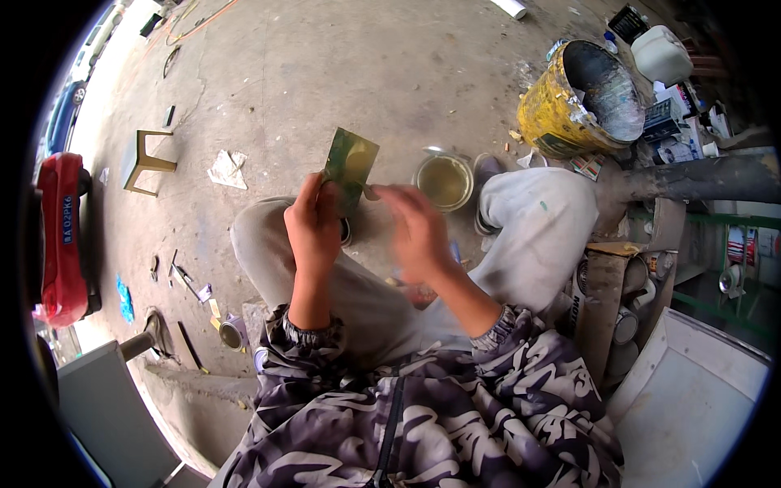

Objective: The person scoops yellow body filler from a can onto a putty knife, mixes it briefly, and then applies it to a damaged area on the rear quarter panel of a red car. The person smooths the filler over the damaged surface using the putty knife.

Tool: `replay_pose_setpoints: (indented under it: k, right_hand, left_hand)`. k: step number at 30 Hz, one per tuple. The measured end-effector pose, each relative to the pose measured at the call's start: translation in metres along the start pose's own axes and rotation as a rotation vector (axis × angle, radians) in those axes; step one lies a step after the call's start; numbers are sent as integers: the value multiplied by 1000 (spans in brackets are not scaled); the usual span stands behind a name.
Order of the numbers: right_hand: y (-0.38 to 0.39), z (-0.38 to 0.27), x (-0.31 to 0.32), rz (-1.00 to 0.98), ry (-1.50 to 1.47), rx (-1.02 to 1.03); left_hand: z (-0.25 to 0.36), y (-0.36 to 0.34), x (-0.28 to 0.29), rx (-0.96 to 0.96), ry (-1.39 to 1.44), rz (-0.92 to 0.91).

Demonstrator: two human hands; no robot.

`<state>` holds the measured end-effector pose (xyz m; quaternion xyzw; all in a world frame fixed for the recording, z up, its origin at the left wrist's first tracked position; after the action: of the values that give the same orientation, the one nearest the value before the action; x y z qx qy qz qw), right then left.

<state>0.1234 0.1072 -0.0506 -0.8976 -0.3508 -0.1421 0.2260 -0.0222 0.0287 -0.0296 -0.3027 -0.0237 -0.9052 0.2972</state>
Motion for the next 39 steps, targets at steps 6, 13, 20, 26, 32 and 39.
replay_pose_setpoints:
  k: [6, 13, 20, 26, 32, 39]
  right_hand:
    - [-26, -22, 26, 94, -33, 52]
    - [-8, -10, -1, 20, 0, 38]
    - [-32, 2, 57, 58, -466, -132]
    - [-29, -16, 44, -32, -695, -128]
    - [-4, 17, 32, 24, -156, -136]
    - [-19, -36, 18, 171, 1, 126]
  left_hand:
    - [8, 3, 0, -79, -45, -51]
    - [6, 4, 2, -74, -53, -33]
    - [-18, -2, 13, 26, 595, -156]
    - [-20, 1, -13, 51, 833, -364]
    - [-6, 4, -8, 94, 824, -238]
    - [20, 5, -6, -65, 65, 25]
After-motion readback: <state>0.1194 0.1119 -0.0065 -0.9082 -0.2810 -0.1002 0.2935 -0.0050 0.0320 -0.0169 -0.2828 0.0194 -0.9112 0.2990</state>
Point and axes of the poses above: each hand's wrist, its own y-axis away from the middle knuckle, its own x-axis out of the back of the hand, z = x × y, the point moved 6 cm from there along -y, towards the middle knuckle, and after that the axes turned 11 degrees about -z, right-handed, at the moved point
